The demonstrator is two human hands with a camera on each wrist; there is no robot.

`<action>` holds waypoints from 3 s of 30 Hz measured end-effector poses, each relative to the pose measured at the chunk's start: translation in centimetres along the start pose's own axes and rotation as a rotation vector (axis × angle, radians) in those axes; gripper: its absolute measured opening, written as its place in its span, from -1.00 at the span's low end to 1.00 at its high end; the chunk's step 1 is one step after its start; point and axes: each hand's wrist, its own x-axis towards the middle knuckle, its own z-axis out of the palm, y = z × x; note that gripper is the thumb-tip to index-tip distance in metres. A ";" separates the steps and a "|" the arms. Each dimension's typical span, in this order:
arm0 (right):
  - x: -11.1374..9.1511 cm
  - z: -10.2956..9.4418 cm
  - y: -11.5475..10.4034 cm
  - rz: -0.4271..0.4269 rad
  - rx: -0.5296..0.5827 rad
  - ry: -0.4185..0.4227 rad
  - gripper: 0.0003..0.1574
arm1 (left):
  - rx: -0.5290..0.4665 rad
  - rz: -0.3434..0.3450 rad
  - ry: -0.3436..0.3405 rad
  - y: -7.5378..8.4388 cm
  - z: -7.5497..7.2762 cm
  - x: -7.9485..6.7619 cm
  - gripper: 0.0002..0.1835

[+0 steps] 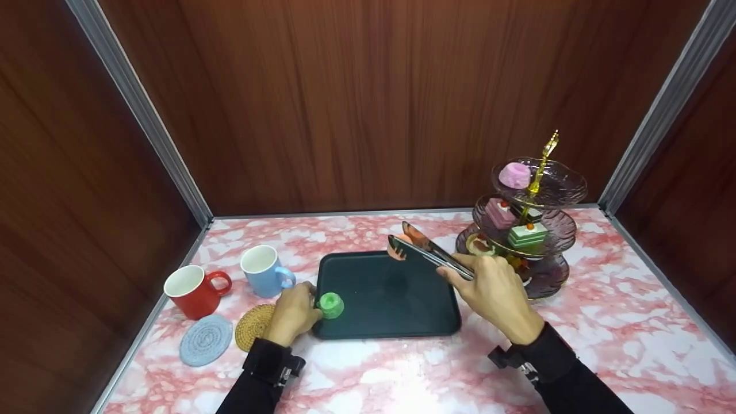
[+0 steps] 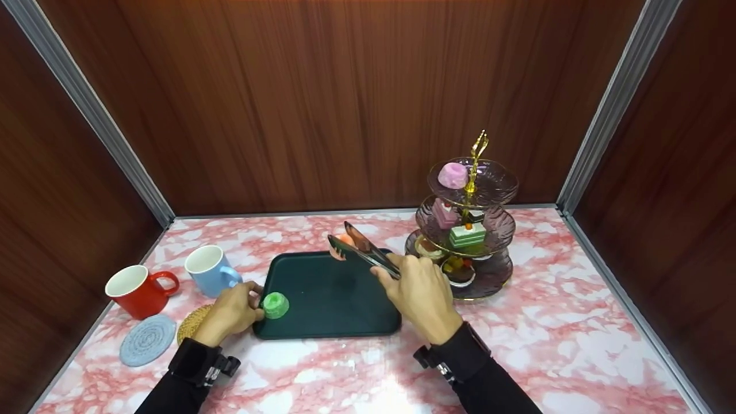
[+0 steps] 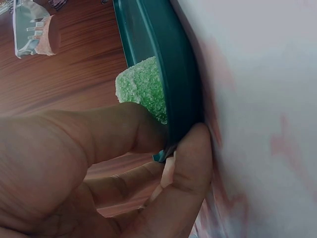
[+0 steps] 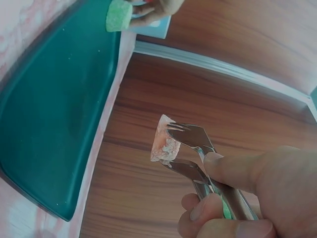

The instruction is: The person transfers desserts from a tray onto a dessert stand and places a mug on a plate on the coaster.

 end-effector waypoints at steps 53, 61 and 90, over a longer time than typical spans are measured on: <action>0.2 -11.4 3.9 0.004 -0.003 0.353 -0.51 | -0.017 -0.029 -0.007 0.0 0.2 -0.2 -0.54; -0.1 -12.5 4.8 0.039 0.005 0.402 -0.49 | 0.017 -0.015 0.000 0.1 0.1 0.0 -0.58; -0.1 -16.9 8.3 0.249 -0.094 0.453 -0.52 | 0.007 -0.022 0.000 0.2 -0.2 0.0 -0.50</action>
